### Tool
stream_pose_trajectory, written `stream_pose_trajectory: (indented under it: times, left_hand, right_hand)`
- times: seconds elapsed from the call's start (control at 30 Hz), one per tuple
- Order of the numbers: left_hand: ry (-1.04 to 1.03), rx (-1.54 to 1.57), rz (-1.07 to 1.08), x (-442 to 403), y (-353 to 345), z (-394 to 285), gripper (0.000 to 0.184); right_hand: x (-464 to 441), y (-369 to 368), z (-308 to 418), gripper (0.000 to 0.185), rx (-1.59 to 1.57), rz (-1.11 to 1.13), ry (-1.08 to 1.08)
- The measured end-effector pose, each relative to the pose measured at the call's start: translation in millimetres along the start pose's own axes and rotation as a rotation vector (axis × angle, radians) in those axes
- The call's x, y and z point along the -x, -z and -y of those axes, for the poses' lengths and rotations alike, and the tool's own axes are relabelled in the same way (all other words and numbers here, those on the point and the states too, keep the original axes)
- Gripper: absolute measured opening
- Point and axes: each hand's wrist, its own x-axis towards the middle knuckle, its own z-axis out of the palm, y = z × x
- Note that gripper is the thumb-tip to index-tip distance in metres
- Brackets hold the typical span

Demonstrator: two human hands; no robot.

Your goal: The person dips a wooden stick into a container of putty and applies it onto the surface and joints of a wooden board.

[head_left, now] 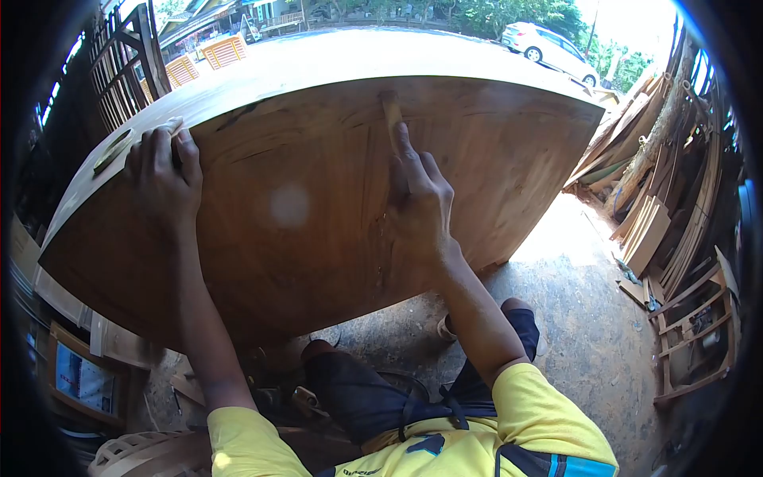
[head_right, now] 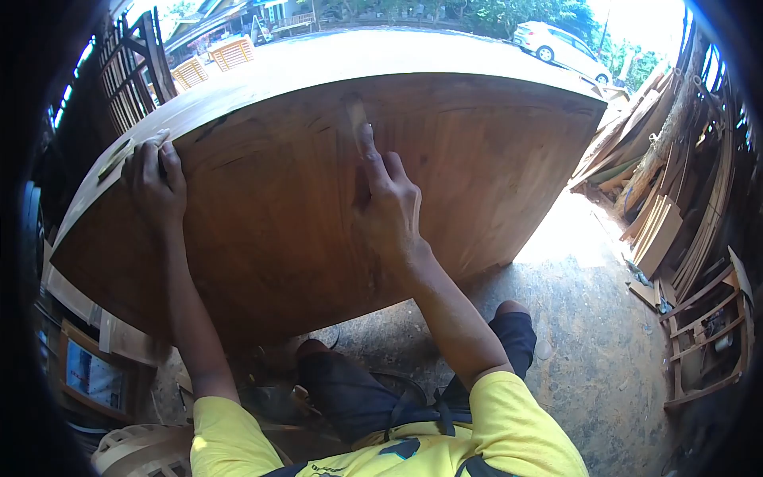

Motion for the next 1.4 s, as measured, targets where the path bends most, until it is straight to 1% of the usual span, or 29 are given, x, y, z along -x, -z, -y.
stream_pose_trajectory:
  times: [0.13, 0.2, 0.23, 0.3, 0.4, 0.43, 0.5, 0.63, 0.73, 0.83, 0.9, 0.93, 1.0, 1.03, 1.1, 1.17, 1.23, 1.3, 1.37, 1.4]
  left_hand:
    - [-0.040, 0.006, -0.023, -2.6, 1.9, -2.4, 0.025]
    - [-0.032, 0.004, -0.008, -1.4, 2.6, -4.0, 0.024]
    - [-0.023, -0.002, -0.004, -1.8, 2.7, -2.9, 0.024]
    - [-0.028, -0.019, 0.006, 0.4, 1.2, 1.2, 0.024]
    - [-0.029, -0.025, 0.001, -0.2, 0.6, -1.8, 0.024]
    - [-0.020, -0.020, -0.010, -0.3, 1.6, -3.4, 0.023]
    - [-0.021, -0.020, -0.009, -1.2, 2.1, -2.9, 0.023]
    - [0.003, 0.027, -0.026, 1.4, -2.2, -0.8, 0.023]
    - [0.004, 0.017, -0.012, 1.2, -1.2, -0.4, 0.023]
    - [-0.021, 0.030, -0.010, 1.7, -0.8, 1.8, 0.023]
    - [-0.024, 0.022, 0.000, 0.8, 1.2, 1.1, 0.023]
    - [-0.026, 0.012, 0.010, 0.1, 1.5, 0.6, 0.023]
    - [-0.030, 0.013, 0.007, 0.8, 0.0, 2.0, 0.024]
    - [-0.032, 0.006, 0.008, 1.0, -0.9, 2.9, 0.024]
    - [-0.036, 0.013, -0.007, 0.7, -2.6, 3.9, 0.024]
    - [-0.038, 0.017, -0.013, 1.9, -2.6, 4.2, 0.024]
    - [-0.043, -0.006, -0.009, 1.1, -2.0, 4.1, 0.025]
    - [-0.039, 0.005, -0.010, 1.9, -2.9, 4.2, 0.025]
    - [-0.033, 0.011, -0.017, -0.2, -2.9, 4.2, 0.024]
    - [-0.029, -0.008, -0.007, -0.8, -2.1, 3.1, 0.024]
  right_hand:
    - [-3.2, -3.8, 9.0, 0.052, -0.010, -0.033, 0.019]
    - [1.7, -11.7, 7.3, 0.055, 0.025, 0.034, -0.004]
    - [1.3, -10.2, 8.6, 0.055, 0.021, 0.034, 0.000]
    - [3.2, -2.2, 12.5, 0.060, -0.011, 0.016, 0.031]
    - [1.3, -17.8, 7.7, 0.064, 0.013, 0.010, 0.036]
    - [5.9, -17.2, 8.1, 0.064, 0.015, 0.009, 0.031]
    - [8.8, -14.6, 10.8, 0.064, 0.058, 0.086, 0.003]
    - [5.0, -11.3, 17.3, 0.064, -0.009, 0.026, 0.035]
    - [7.6, -16.8, 19.0, 0.064, 0.064, 0.076, -0.012]
    - [8.8, -0.2, 21.6, 0.068, 0.058, 0.112, 0.004]
    - [-1.2, 22.6, 20.4, 0.074, 0.119, 0.262, 0.169]
    - [-9.6, 29.5, 16.9, 0.074, 0.125, 0.257, 0.164]
    - [-33.3, 39.5, 4.5, 0.071, 0.329, 0.288, 0.265]
    - [-39.8, 46.6, -0.7, 0.071, 0.334, 0.285, 0.261]
    - [-52.7, 60.9, -12.3, 0.068, 0.487, 0.295, 0.343]
    - [-61.3, 76.5, -23.4, 0.067, 0.503, 0.308, 0.351]
    - [-69.9, 92.0, -31.4, 0.066, 0.586, 0.333, 0.394]
    - [-73.6, 105.0, -38.5, 0.065, 0.581, 0.348, 0.404]
    - [-74.2, 112.8, -36.6, 0.062, 0.614, 0.390, 0.303]
    - [-72.4, 114.0, -30.9, 0.062, 0.612, 0.390, 0.307]
